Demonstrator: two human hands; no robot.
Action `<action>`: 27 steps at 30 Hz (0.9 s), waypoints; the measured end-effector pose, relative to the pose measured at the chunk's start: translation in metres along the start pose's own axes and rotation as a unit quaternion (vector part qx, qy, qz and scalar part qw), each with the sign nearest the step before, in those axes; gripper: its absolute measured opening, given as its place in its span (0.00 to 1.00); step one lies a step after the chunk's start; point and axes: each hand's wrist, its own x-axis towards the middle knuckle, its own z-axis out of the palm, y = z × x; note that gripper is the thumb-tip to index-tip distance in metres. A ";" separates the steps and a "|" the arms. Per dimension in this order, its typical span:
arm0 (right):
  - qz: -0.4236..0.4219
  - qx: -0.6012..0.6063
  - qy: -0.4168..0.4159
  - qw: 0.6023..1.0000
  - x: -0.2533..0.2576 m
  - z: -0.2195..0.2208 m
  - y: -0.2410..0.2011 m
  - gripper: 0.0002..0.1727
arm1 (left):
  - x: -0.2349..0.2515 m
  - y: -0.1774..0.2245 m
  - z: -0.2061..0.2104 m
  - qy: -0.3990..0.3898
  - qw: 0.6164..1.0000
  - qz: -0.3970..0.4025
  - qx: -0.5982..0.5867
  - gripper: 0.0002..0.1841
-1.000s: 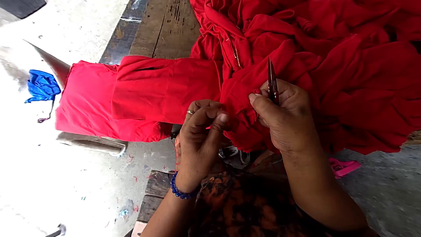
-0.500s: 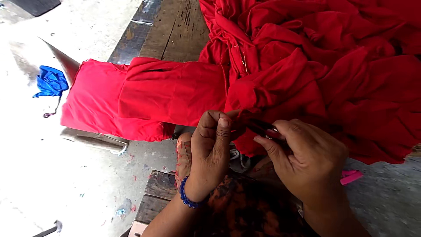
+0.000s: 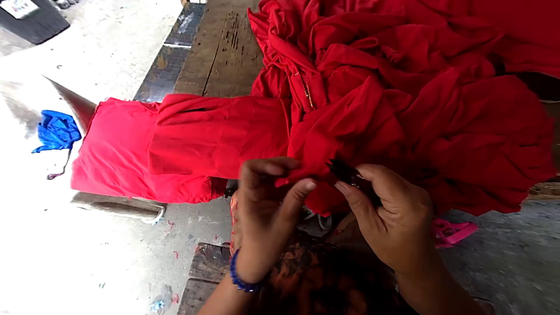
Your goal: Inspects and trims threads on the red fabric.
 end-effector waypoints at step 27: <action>0.173 0.205 0.354 0.896 -0.052 -0.083 0.083 0.06 | 0.175 -0.027 0.127 -0.349 0.880 0.099 0.307 0.17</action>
